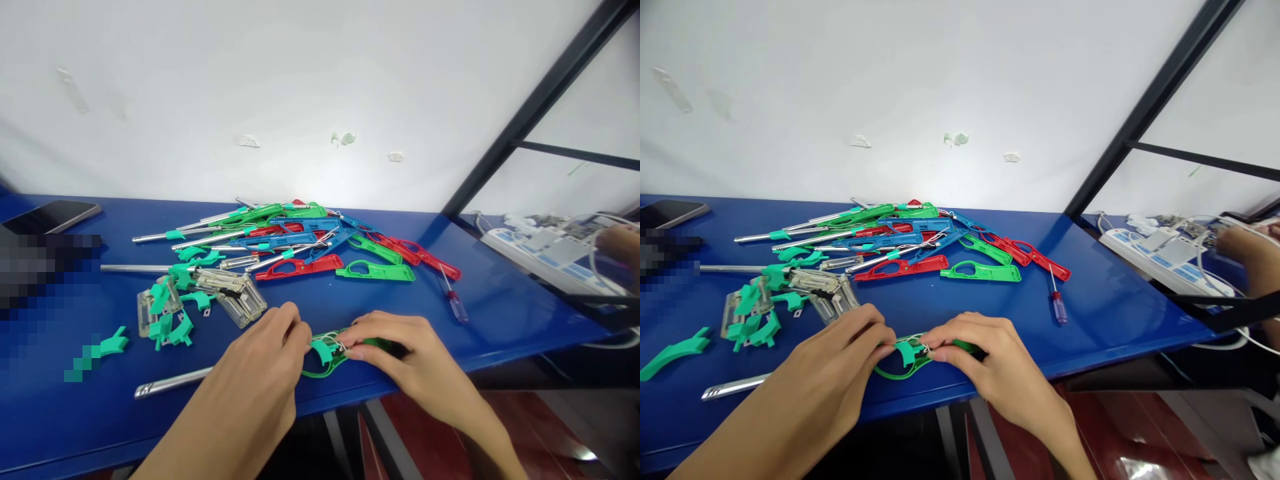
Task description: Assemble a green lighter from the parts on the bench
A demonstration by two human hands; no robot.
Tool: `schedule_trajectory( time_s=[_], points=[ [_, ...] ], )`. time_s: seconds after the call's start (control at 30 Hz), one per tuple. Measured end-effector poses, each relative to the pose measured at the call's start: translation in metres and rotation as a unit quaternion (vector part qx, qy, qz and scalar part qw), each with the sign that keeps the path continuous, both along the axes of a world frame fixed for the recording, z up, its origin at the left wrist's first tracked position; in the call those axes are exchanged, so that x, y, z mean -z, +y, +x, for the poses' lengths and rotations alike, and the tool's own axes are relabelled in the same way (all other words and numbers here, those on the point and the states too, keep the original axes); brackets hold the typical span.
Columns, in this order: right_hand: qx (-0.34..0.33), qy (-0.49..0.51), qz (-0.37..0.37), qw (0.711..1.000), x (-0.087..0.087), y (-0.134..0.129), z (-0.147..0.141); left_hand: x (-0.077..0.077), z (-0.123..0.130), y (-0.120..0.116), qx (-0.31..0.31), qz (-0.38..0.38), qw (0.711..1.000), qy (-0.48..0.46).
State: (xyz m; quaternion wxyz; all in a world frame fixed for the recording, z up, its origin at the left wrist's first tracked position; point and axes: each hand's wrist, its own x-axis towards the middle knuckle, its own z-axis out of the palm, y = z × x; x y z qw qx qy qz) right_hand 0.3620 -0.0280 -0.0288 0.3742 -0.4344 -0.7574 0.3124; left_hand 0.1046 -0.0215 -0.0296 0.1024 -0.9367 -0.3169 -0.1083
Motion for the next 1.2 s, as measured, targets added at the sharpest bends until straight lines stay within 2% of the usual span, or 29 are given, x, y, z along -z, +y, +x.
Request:
schedule_trajectory(
  time_s=[0.1, 0.27, 0.37, 0.5, 0.67, 0.83, 1.07, 1.2],
  points=[
    [-0.001, 0.001, -0.004, 1.000, 0.000, 0.001, -0.001, -0.004, 0.003, 0.002, -0.001, 0.015, 1.000, 0.003],
    [-0.004, 0.004, -0.020, 1.000, 0.000, 0.000, -0.002, -0.002, 0.007, 0.010, -0.040, -0.093, 0.994, -0.049],
    [-0.006, 0.008, -0.017, 1.000, 0.000, 0.001, -0.002, 0.004, 0.005, 0.011, -0.075, -0.126, 0.986, -0.076],
    [-0.012, 0.007, -0.009, 1.000, 0.000, 0.002, -0.002, 0.008, 0.000, 0.007, -0.043, -0.120, 0.988, -0.087],
    [-0.017, 0.004, -0.008, 1.000, 0.000, 0.003, -0.001, 0.002, -0.003, 0.004, -0.023, -0.115, 0.986, -0.119],
    [-0.019, 0.007, -0.006, 1.000, 0.001, 0.005, -0.002, -0.007, -0.002, 0.004, 0.007, -0.051, 0.988, -0.144],
    [-0.019, 0.008, -0.004, 1.000, -0.001, 0.004, -0.002, 0.000, -0.003, 0.009, 0.013, -0.082, 0.981, -0.175],
    [-0.019, 0.003, -0.006, 1.000, -0.001, 0.004, -0.002, 0.000, -0.002, 0.014, 0.021, -0.073, 0.978, -0.194]
  ],
)
